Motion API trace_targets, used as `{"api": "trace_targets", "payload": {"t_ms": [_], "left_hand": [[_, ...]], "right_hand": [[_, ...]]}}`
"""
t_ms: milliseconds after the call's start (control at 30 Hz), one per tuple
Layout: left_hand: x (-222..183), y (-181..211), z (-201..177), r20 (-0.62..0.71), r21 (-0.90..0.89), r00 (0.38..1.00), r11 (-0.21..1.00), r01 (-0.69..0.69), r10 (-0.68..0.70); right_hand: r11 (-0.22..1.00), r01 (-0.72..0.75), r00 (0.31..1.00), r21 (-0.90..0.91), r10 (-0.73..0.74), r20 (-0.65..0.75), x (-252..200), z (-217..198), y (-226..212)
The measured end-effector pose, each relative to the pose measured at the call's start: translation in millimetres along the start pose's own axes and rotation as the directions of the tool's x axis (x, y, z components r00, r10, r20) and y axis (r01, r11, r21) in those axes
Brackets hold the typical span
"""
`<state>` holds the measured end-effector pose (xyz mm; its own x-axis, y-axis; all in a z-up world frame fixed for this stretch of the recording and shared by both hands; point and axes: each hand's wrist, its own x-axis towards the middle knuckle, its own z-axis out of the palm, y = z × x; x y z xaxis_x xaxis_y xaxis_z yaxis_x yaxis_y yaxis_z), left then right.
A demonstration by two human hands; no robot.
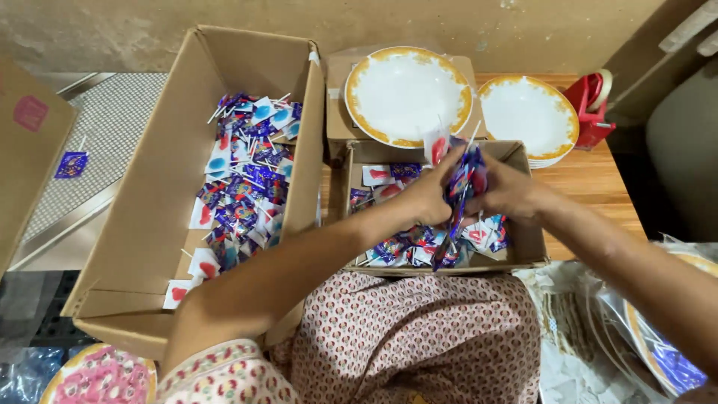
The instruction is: The person places lollipops onto decorative plates, covers the plates with plastic bags, and organizes the items into cardboard boxes.
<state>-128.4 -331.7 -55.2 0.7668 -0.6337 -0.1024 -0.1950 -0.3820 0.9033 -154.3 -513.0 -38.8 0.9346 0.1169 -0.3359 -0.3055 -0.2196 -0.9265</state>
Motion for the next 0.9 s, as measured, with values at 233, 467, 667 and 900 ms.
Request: {"api": "trace_targets", "payload": {"t_ms": [233, 467, 667, 900], "left_hand": [[48.0, -71.7, 4.4, 0.149, 0.271, 0.979, 0.958, 0.092, -0.137], [-11.5, -31.4, -90.8, 0.221, 0.447, 0.963, 0.893, 0.042, -0.156], [-58.5, -41.4, -236.0, -0.132, 0.293, 0.979, 0.949, -0.112, 0.157], [-70.8, -131.8, -357.5, -0.458, 0.331, 0.885, 0.907, 0.260, -0.086]], "right_hand": [[0.639, 0.004, 0.998, -0.770, -0.045, -0.032, 47.4, -30.3, 61.1], [0.168, -0.006, 0.999, -0.986, 0.052, 0.003, 53.6, -49.7, 7.7], [0.167, 0.004, 0.996, -0.986, 0.089, 0.019, 36.8, -9.9, -120.0], [0.177, 0.582, 0.789, -0.794, -0.361, 0.498, 121.9, 106.7, -206.1]]}}
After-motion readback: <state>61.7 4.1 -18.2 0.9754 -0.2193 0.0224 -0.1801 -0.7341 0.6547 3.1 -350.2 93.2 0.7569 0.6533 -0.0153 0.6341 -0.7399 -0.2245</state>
